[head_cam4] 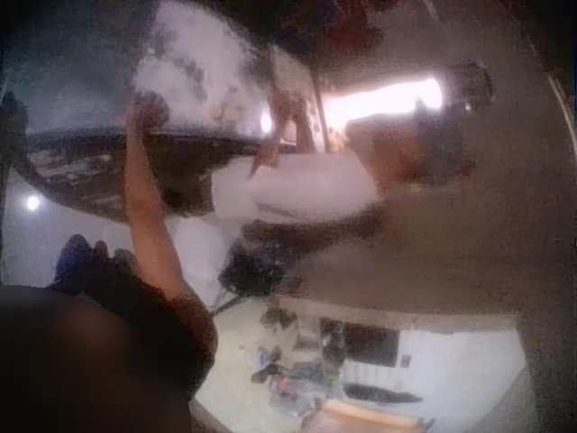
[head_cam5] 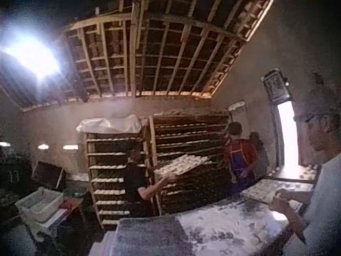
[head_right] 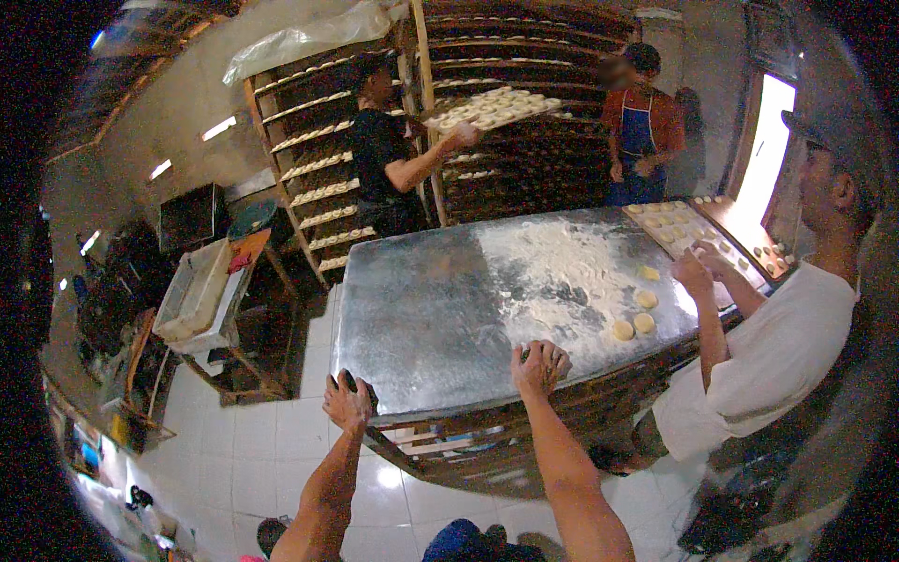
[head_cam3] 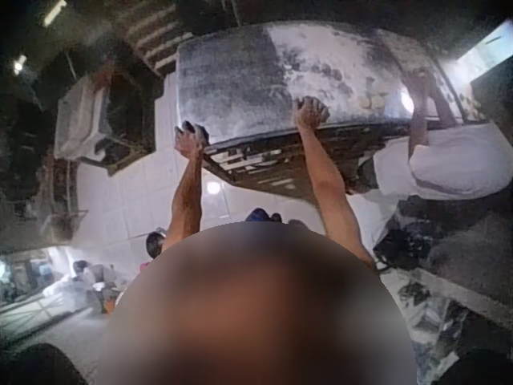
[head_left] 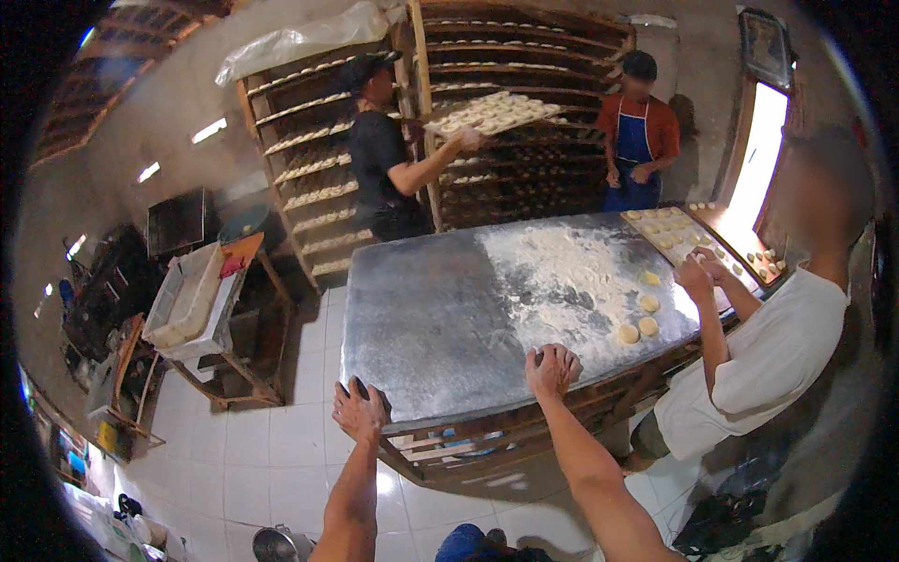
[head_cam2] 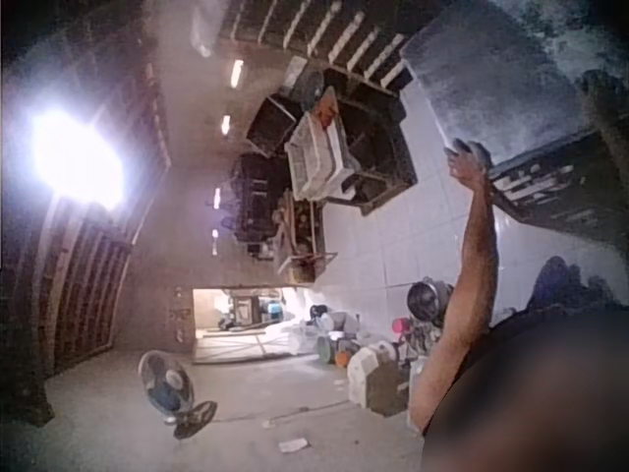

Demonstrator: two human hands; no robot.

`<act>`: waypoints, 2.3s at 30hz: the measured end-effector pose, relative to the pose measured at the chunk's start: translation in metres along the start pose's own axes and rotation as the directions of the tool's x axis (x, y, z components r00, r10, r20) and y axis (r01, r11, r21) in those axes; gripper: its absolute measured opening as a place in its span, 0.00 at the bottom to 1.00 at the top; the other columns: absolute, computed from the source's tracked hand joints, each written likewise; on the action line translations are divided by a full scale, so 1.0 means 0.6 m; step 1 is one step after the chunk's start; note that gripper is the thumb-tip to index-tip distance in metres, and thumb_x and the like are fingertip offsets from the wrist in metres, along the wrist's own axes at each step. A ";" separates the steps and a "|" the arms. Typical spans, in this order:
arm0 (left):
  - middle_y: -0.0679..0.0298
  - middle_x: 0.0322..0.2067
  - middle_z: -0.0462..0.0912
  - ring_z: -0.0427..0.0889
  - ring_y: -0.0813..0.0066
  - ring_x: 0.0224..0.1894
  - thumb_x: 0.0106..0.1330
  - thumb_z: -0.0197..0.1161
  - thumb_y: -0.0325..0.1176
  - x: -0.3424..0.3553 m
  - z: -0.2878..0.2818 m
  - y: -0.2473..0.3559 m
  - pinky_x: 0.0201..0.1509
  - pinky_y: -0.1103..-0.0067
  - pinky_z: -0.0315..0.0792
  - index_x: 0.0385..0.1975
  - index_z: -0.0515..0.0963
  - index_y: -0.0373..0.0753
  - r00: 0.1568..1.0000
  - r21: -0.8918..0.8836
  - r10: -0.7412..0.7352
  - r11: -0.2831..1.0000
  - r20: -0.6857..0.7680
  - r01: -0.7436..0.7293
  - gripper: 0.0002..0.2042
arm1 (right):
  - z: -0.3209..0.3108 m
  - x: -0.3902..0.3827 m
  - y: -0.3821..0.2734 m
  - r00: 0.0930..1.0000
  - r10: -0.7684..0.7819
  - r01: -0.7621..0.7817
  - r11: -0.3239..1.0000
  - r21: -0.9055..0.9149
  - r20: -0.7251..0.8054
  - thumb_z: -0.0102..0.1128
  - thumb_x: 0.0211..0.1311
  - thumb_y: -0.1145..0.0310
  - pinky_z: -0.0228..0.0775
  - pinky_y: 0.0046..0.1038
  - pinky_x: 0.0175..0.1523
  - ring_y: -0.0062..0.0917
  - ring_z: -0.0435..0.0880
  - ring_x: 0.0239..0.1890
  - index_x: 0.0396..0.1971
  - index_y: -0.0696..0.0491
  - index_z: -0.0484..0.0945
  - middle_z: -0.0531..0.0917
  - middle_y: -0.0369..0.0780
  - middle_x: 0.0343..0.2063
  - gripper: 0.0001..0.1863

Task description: The person shapes dough balls into ring forms by hand and places them on a floured wooden board. They repeatedly pick up dough, roll it, and form rings, while coworkers also shape dough nearby.

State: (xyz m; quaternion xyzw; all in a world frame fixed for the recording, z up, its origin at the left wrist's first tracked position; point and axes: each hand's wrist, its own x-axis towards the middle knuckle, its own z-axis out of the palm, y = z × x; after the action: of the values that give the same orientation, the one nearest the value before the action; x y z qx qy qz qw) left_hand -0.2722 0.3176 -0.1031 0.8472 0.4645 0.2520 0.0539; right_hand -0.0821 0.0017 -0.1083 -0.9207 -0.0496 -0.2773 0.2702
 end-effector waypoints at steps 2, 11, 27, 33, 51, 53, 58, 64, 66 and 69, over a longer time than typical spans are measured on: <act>0.56 0.63 0.64 0.67 0.58 0.60 0.62 0.55 0.49 0.000 -0.002 0.002 0.60 0.62 0.60 0.56 0.72 0.49 0.999 -0.059 -0.031 0.998 0.040 0.033 0.23 | 0.000 0.000 -0.001 0.999 -0.029 0.028 0.999 -0.021 -0.046 0.60 0.56 0.54 0.61 0.44 0.52 0.39 0.72 0.46 0.34 0.50 0.80 0.77 0.40 0.40 0.15; 0.54 0.61 0.67 0.69 0.55 0.60 0.61 0.55 0.49 -0.001 -0.010 0.002 0.58 0.60 0.63 0.54 0.73 0.50 1.000 -0.060 -0.005 0.998 0.003 0.006 0.22 | -0.011 -0.003 -0.013 1.000 -0.013 0.013 1.000 -0.014 -0.011 0.58 0.58 0.55 0.52 0.41 0.63 0.36 0.70 0.51 0.33 0.53 0.80 0.77 0.41 0.43 0.15; 0.51 0.61 0.66 0.70 0.53 0.58 0.59 0.55 0.48 0.000 0.000 -0.010 0.59 0.59 0.60 0.52 0.73 0.48 0.999 -0.106 -0.003 0.994 -0.034 -0.001 0.22 | 0.023 -0.004 0.003 0.999 -0.032 0.029 0.995 -0.093 -0.035 0.60 0.54 0.56 0.54 0.42 0.58 0.37 0.72 0.47 0.32 0.48 0.78 0.77 0.39 0.40 0.11; 0.53 0.60 0.67 0.70 0.54 0.57 0.60 0.55 0.48 0.000 -0.001 -0.006 0.59 0.62 0.59 0.51 0.74 0.48 0.998 -0.115 -0.024 0.993 -0.051 0.018 0.20 | 0.016 -0.008 0.004 0.988 -0.132 0.126 0.989 -0.076 -0.078 0.61 0.55 0.58 0.56 0.41 0.55 0.34 0.73 0.44 0.30 0.47 0.77 0.77 0.37 0.38 0.10; 0.55 0.63 0.65 0.65 0.58 0.62 0.59 0.54 0.50 0.002 0.002 -0.007 0.61 0.63 0.56 0.55 0.73 0.49 0.998 -0.099 -0.049 0.994 0.038 0.053 0.24 | 0.023 -0.007 0.006 0.993 -0.090 0.084 0.993 -0.079 -0.075 0.61 0.55 0.58 0.53 0.43 0.59 0.36 0.72 0.48 0.32 0.49 0.78 0.77 0.39 0.41 0.11; 0.55 0.62 0.65 0.65 0.58 0.61 0.59 0.54 0.50 0.002 -0.002 -0.006 0.61 0.63 0.56 0.55 0.73 0.49 0.998 -0.102 -0.046 0.994 0.030 0.049 0.24 | 0.022 -0.007 0.003 0.984 -0.129 0.114 0.987 -0.117 -0.126 0.61 0.55 0.59 0.57 0.40 0.57 0.34 0.73 0.46 0.30 0.48 0.78 0.78 0.37 0.38 0.09; 0.55 0.62 0.65 0.66 0.57 0.61 0.61 0.54 0.50 0.000 -0.013 -0.005 0.61 0.62 0.57 0.55 0.72 0.47 0.999 -0.115 -0.035 0.993 0.041 0.040 0.24 | 0.009 -0.008 -0.007 0.999 -0.044 0.041 0.993 -0.111 -0.025 0.61 0.56 0.60 0.58 0.39 0.57 0.34 0.74 0.46 0.30 0.48 0.78 0.78 0.37 0.38 0.08; 0.54 0.62 0.65 0.67 0.57 0.60 0.61 0.55 0.49 0.001 -0.014 -0.004 0.61 0.63 0.58 0.56 0.72 0.47 0.999 -0.100 -0.033 0.994 0.029 0.036 0.24 | -0.001 -0.008 -0.012 0.997 -0.080 0.079 0.993 -0.087 -0.010 0.60 0.57 0.59 0.56 0.41 0.58 0.37 0.73 0.47 0.33 0.51 0.78 0.78 0.39 0.40 0.11; 0.54 0.61 0.65 0.68 0.57 0.60 0.61 0.55 0.49 0.001 -0.010 -0.005 0.60 0.63 0.58 0.55 0.72 0.47 0.999 -0.097 -0.033 0.995 0.023 0.035 0.24 | 0.000 -0.008 -0.012 0.996 -0.092 0.090 0.994 -0.069 -0.021 0.60 0.57 0.60 0.57 0.40 0.57 0.36 0.73 0.47 0.33 0.51 0.77 0.78 0.39 0.39 0.11; 0.55 0.61 0.65 0.67 0.57 0.59 0.61 0.54 0.49 0.001 -0.004 -0.005 0.60 0.62 0.58 0.54 0.72 0.48 0.999 -0.112 -0.031 0.993 0.010 0.032 0.23 | 0.002 -0.007 -0.010 0.996 -0.088 0.087 0.994 -0.061 -0.014 0.60 0.58 0.60 0.54 0.39 0.59 0.35 0.73 0.47 0.30 0.51 0.78 0.77 0.38 0.39 0.10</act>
State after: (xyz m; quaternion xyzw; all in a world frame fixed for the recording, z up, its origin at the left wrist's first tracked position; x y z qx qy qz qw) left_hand -0.2757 0.3194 -0.1019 0.8363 0.4628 0.2735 0.1074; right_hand -0.0863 0.0075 -0.1084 -0.9230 -0.0791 -0.2979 0.2304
